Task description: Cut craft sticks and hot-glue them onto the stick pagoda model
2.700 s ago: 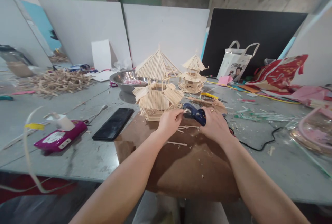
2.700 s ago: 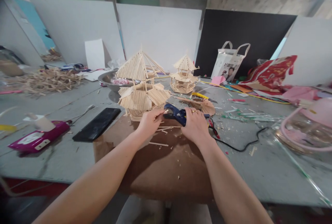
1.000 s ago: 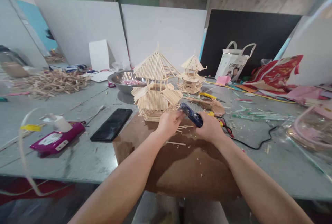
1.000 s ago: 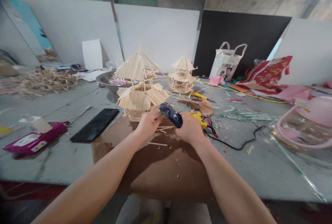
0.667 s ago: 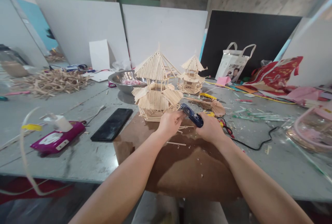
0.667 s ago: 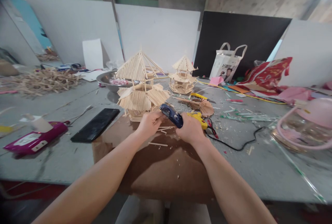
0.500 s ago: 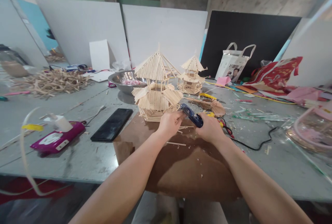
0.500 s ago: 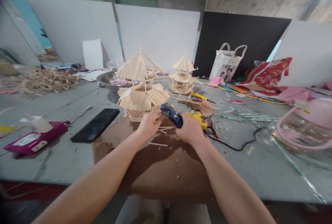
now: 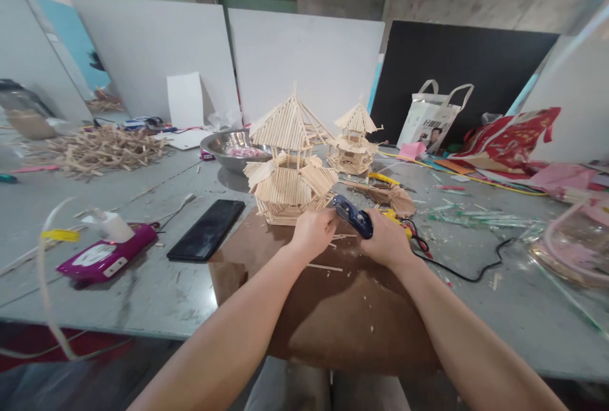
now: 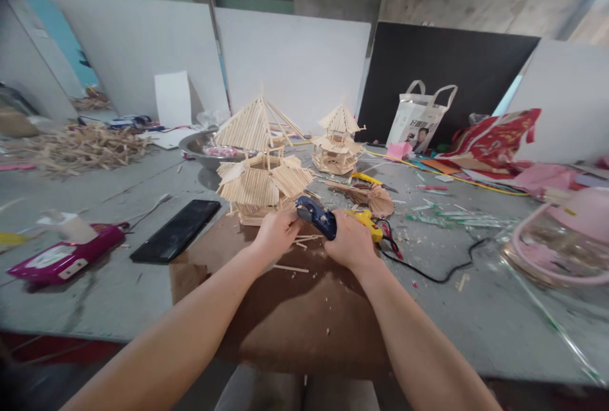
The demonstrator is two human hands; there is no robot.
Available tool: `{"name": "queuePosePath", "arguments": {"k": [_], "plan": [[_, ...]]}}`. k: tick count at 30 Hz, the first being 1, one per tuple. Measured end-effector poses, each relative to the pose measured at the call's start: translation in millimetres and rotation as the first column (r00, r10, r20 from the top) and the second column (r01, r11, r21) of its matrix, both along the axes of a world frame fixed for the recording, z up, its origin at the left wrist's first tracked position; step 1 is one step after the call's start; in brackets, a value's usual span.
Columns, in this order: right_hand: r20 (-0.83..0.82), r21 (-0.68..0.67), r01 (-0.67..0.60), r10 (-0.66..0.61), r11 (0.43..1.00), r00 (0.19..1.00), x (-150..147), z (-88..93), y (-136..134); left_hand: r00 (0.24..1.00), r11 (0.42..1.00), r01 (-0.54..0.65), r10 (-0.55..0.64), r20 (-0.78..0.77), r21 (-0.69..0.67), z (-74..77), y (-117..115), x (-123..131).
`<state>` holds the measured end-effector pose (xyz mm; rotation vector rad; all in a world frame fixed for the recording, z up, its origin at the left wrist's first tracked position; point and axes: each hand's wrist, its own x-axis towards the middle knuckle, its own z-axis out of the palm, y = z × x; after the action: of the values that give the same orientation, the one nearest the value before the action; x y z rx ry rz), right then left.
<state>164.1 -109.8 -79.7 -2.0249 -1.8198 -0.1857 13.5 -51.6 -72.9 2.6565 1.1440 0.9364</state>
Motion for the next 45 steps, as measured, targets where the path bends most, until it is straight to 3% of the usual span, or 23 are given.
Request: {"name": "queuePosePath", "arguments": {"k": [12,27,45], "plan": [[0.006,-0.005,-0.026,0.026,1.000,1.000,0.3,-1.1,-0.5,0.993,0.999,0.024,-0.021,0.119,-0.028,-2.0,5.3,-0.2],[-0.027,-0.010,-0.047,0.047,0.999,0.999,-1.3,0.0,-1.2,0.992,0.996,-0.050,0.057,0.109,-0.067,2.2,0.2,0.6],[-0.008,-0.040,-0.013,0.013,0.999,1.000,-3.2,4.7,-3.6,0.994,0.997,-0.062,0.067,0.092,-0.053,5.1,-0.1,0.5]]}}
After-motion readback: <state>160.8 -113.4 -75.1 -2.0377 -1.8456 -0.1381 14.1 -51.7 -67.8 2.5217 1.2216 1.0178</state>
